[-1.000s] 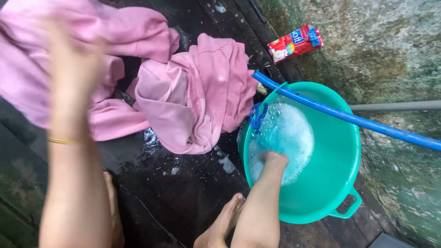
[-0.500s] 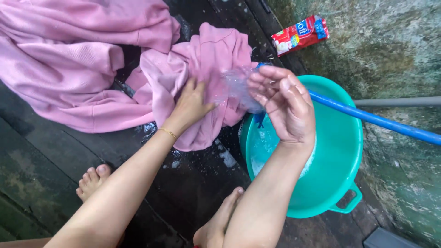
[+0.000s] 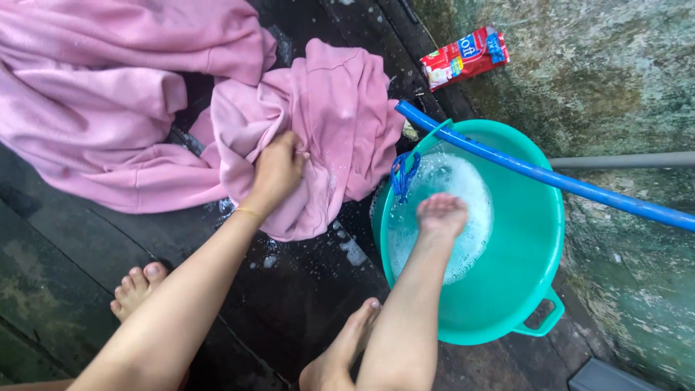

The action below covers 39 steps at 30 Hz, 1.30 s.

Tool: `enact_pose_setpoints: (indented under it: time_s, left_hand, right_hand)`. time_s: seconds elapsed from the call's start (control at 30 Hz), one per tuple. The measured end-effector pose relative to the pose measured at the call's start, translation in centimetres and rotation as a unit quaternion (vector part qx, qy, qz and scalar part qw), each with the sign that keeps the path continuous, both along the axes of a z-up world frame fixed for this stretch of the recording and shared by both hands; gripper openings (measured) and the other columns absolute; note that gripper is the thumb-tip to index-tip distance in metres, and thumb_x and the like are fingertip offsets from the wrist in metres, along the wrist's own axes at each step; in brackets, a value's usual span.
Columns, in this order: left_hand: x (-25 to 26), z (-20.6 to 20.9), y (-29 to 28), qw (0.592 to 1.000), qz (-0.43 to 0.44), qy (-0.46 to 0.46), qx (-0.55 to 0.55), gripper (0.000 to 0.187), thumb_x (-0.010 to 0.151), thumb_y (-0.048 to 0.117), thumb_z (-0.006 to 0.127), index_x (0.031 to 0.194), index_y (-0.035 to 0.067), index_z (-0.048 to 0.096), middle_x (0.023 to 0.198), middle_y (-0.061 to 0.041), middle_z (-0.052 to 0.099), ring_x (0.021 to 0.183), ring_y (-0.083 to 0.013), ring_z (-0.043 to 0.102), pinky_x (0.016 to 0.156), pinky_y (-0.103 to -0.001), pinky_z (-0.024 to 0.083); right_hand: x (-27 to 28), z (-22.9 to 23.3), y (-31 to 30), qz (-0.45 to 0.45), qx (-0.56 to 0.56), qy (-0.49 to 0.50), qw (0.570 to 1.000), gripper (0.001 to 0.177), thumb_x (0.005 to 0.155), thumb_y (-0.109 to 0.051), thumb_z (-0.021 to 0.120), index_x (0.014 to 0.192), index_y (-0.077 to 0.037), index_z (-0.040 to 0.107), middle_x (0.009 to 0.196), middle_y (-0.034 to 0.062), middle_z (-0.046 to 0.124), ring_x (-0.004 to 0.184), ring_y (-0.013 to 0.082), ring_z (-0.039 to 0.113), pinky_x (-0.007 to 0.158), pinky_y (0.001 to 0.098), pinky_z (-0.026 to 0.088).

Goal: Hand washing and hanging a piece of clothing.

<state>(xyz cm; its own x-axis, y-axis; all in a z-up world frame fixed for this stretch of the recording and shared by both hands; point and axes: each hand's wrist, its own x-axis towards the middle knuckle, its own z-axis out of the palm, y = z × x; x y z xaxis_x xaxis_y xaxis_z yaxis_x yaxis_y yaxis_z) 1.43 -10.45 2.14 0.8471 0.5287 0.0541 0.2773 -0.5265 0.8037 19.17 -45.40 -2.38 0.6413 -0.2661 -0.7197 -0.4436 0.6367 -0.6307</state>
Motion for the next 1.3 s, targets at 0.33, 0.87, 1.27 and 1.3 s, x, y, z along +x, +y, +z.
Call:
enact_pose_setpoints:
  time_s: [0.33, 0.87, 1.27, 1.3]
  left_hand:
    - [0.9, 6.4, 2.7, 0.761, 0.084, -0.208, -0.609, 0.005, 0.104, 0.011, 0.062, 0.103, 0.010, 0.057, 0.092, 0.004, 0.061, 0.080, -0.0055, 0.058, 0.077, -0.022, 0.052]
    - [-2.1, 13.1, 6.4, 0.703, 0.004, -0.233, -0.672, 0.008, 0.100, 0.016, 0.065, 0.103, 0.008, 0.065, 0.099, 0.000, 0.067, 0.090, -0.0091, 0.065, 0.085, -0.025, 0.055]
    - [-2.6, 8.9, 11.3, 0.992, 0.083, -0.033, -0.094, 0.041, 0.095, 0.026, 0.079, 0.122, 0.000, 0.061, 0.106, -0.011, 0.065, 0.091, -0.0225, 0.064, 0.075, -0.034, 0.054]
    - [-2.4, 8.6, 11.0, 0.996, 0.077, -0.048, -0.024, 0.040, 0.096, 0.025, 0.080, 0.121, -0.001, 0.064, 0.109, -0.015, 0.066, 0.095, -0.0257, 0.065, 0.081, -0.037, 0.055]
  right_hand:
    - [-0.6, -9.4, -5.3, -0.021, 0.032, 0.084, 0.996, 0.047, 0.099, -0.032, 0.037, 0.093, -0.001, 0.072, 0.091, 0.0134, 0.076, 0.088, 0.0274, 0.069, 0.081, 0.0395, 0.053]
    - [-1.0, 18.7, 14.8, 0.258, -0.156, -0.326, 0.896, 0.025, 0.095, -0.026, 0.069, 0.106, -0.003, 0.070, 0.098, 0.0102, 0.073, 0.084, 0.0184, 0.069, 0.074, 0.0321, 0.055]
    - [2.3, -16.6, -11.1, -0.018, 0.058, -0.126, 0.990, 0.020, 0.087, -0.037, 0.044, 0.082, -0.018, 0.047, 0.073, 0.0000, 0.050, 0.066, 0.0182, 0.044, 0.062, 0.0384, 0.033]
    - [2.1, -18.1, -12.1, 0.025, 0.111, -0.138, 0.984, 0.025, 0.086, -0.040, 0.042, 0.086, -0.017, 0.051, 0.076, 0.0011, 0.054, 0.069, 0.0196, 0.047, 0.065, 0.0396, 0.035]
